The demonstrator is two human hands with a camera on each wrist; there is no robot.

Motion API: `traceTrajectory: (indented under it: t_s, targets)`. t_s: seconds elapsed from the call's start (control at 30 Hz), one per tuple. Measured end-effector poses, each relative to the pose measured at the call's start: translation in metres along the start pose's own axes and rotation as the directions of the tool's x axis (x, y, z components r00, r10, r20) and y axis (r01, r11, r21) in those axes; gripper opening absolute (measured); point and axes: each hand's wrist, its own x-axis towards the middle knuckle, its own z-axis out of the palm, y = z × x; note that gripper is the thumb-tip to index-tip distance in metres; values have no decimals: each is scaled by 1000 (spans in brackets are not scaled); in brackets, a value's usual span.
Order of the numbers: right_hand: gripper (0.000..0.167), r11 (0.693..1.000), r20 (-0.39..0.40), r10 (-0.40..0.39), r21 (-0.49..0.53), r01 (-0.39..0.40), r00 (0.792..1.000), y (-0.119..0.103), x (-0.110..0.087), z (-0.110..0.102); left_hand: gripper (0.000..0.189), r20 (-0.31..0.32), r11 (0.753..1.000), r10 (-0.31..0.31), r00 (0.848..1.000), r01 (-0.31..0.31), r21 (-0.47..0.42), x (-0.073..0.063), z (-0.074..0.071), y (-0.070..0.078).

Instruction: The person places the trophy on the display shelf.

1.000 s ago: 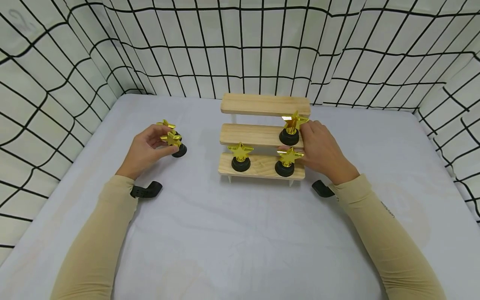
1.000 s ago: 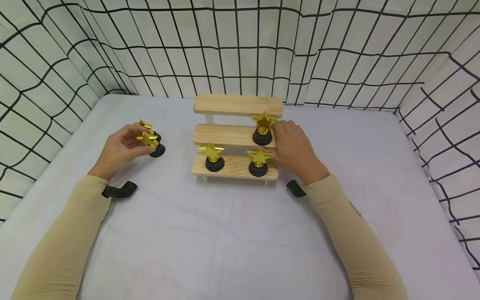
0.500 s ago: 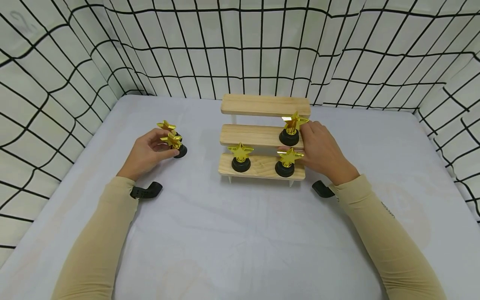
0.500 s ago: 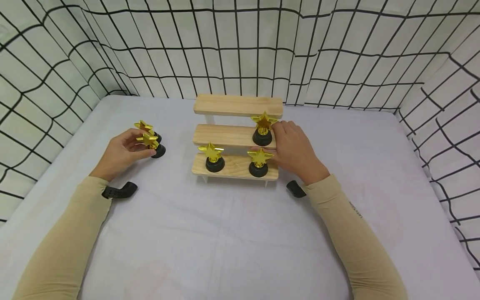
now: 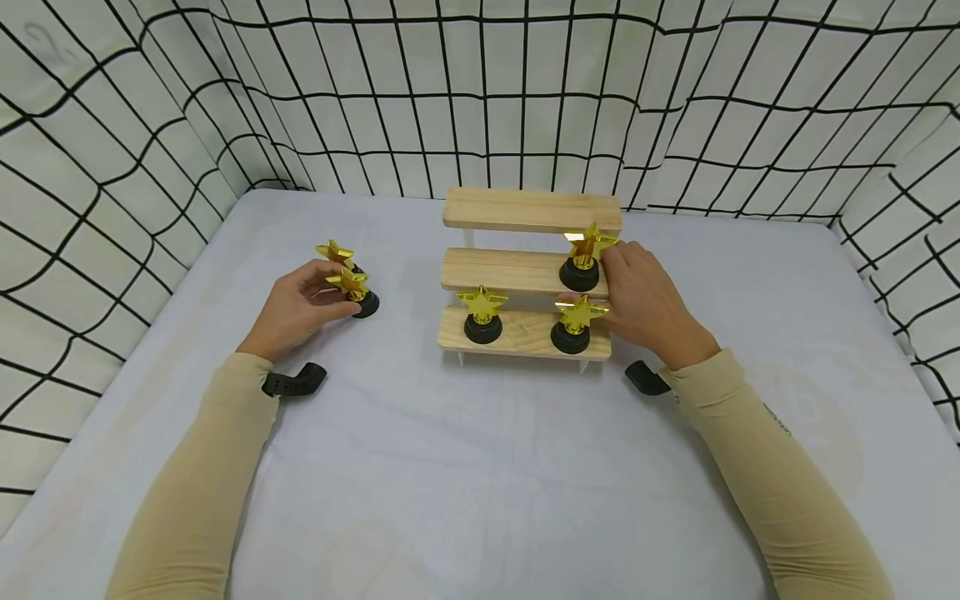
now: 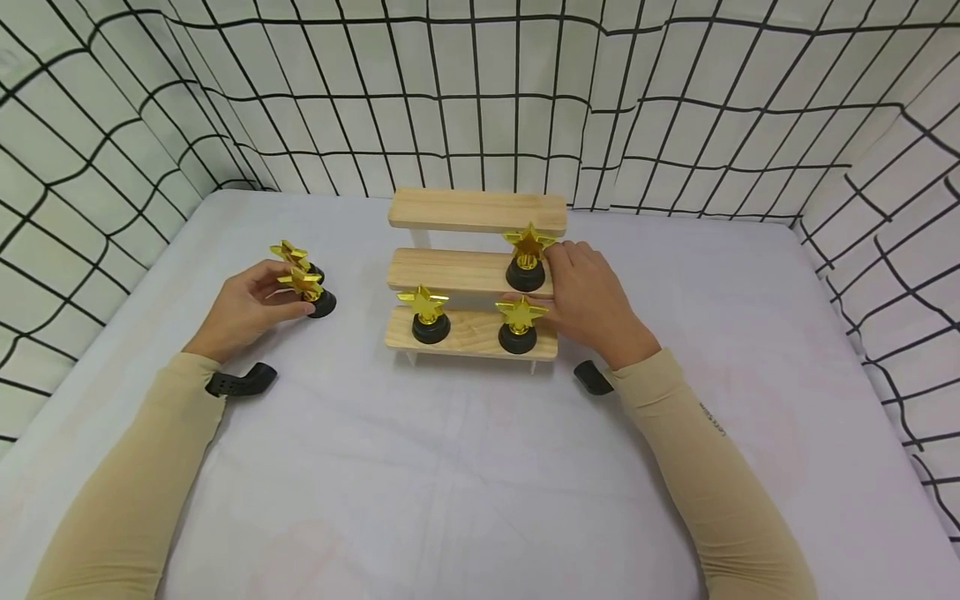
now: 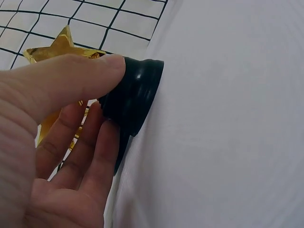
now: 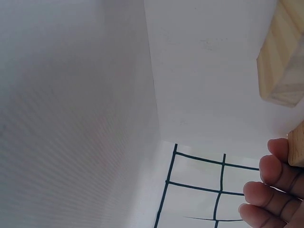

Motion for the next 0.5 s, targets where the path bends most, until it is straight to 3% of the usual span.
traceTrajectory:
  t_s: [0.3,0.5]
  targets:
    - [99,1000,1,4,5,-4,1000,1,0,1,49,-26,1000,-4,1000,4,-11,0,4,2]
    - [102,1000,-8,-7,7,7,1000,1,0,1,53,0,1000,-3,1000,3,-31,0,6,3]
